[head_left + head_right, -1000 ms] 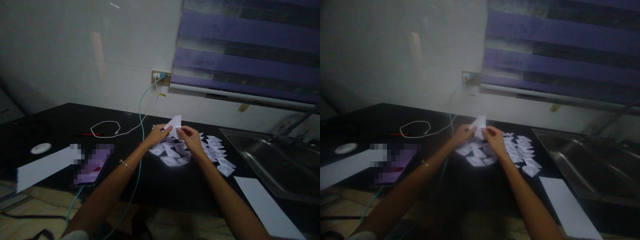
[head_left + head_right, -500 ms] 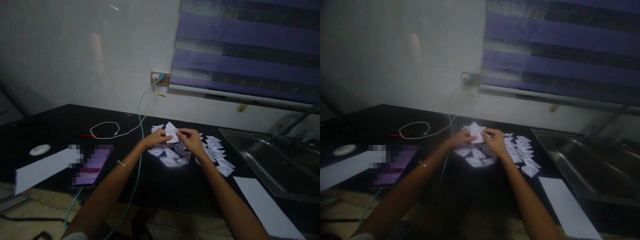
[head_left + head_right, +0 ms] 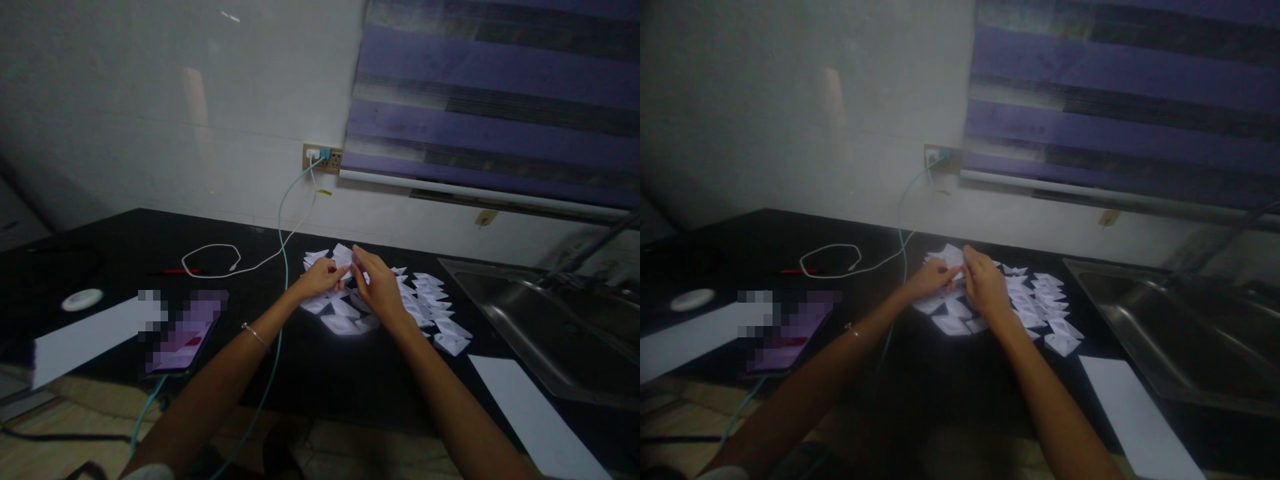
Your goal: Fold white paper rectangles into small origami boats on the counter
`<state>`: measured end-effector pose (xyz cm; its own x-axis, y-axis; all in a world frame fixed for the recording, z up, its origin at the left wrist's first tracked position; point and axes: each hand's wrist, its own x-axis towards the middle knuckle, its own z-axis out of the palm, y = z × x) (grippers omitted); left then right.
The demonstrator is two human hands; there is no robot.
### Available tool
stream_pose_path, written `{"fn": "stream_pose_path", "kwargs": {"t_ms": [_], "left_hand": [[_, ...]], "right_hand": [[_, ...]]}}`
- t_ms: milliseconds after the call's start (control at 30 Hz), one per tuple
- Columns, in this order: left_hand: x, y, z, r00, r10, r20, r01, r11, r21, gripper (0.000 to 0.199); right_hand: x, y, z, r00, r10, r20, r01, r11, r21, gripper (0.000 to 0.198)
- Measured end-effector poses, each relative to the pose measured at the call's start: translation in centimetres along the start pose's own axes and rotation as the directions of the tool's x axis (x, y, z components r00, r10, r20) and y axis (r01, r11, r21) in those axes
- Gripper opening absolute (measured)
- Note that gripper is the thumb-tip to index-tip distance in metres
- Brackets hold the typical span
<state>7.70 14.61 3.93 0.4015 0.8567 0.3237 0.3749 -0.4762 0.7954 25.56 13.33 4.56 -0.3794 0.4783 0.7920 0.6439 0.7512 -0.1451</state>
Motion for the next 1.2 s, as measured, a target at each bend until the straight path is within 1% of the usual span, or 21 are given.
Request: {"fn": "stream_pose_path", "kwargs": {"t_ms": [133, 400, 667, 767, 833, 933, 1000, 1067, 1133, 1200], "left_hand": [[0.1, 0.0, 0.0, 1.000, 0.017, -0.006, -0.017, 0.999, -0.037, 0.059], [0.1, 0.8, 0.0, 0.998, -0.014, -0.055, 0.008, 0.994, -0.105, 0.054], [0.3, 0.5, 0.0, 0.996, -0.021, -0.081, 0.011, 0.992, -0.127, 0.060], [0.3, 0.5, 0.0, 0.996, -0.030, -0.085, 0.019, 0.991, -0.129, 0.061], [0.2, 0.7, 0.0, 0.996, -0.036, -0.078, 0.026, 0.991, -0.133, 0.061], [0.1, 0.8, 0.0, 0.998, -0.028, -0.056, 0.021, 0.992, -0.125, 0.059], [0.1, 0.7, 0.1, 0.999, -0.015, -0.031, 0.011, 0.994, -0.111, 0.057], [0.1, 0.5, 0.4, 1.000, -0.003, -0.008, 0.002, 0.994, -0.107, 0.055], [0.1, 0.3, 0.7, 1.000, 0.004, 0.007, -0.003, 0.993, -0.116, 0.054], [0.1, 0.1, 0.9, 1.000, 0.004, 0.025, -0.001, 0.992, -0.130, 0.053]], "right_hand": [[0.0, 0.2, 0.2, 1.000, -0.019, 0.014, 0.019, 1.000, -0.009, 0.043], [0.1, 0.0, 0.5, 0.996, -0.055, 0.066, 0.056, 0.998, -0.022, 0.048], [0.1, -0.7, 0.2, 0.993, -0.052, 0.106, 0.064, 0.992, -0.113, 0.050], [0.0, -1.0, 0.2, 0.994, -0.046, 0.099, 0.058, 0.991, -0.120, 0.051], [0.1, -1.0, 0.1, 0.997, -0.040, 0.069, 0.047, 0.993, -0.105, 0.050], [0.1, -0.8, -0.1, 1.000, 0.004, -0.009, -0.004, 1.000, -0.019, 0.045], [0.2, -0.3, -0.3, 0.995, 0.072, -0.063, -0.067, 0.995, 0.077, 0.043], [0.4, 0.4, -0.5, 0.983, 0.162, -0.084, -0.145, 0.972, 0.186, 0.042], [0.5, 1.2, -0.7, 0.970, 0.239, -0.049, -0.212, 0.927, 0.309, 0.038], [0.6, 1.9, -0.9, 0.959, 0.282, 0.027, -0.265, 0.862, 0.433, 0.031]]}}
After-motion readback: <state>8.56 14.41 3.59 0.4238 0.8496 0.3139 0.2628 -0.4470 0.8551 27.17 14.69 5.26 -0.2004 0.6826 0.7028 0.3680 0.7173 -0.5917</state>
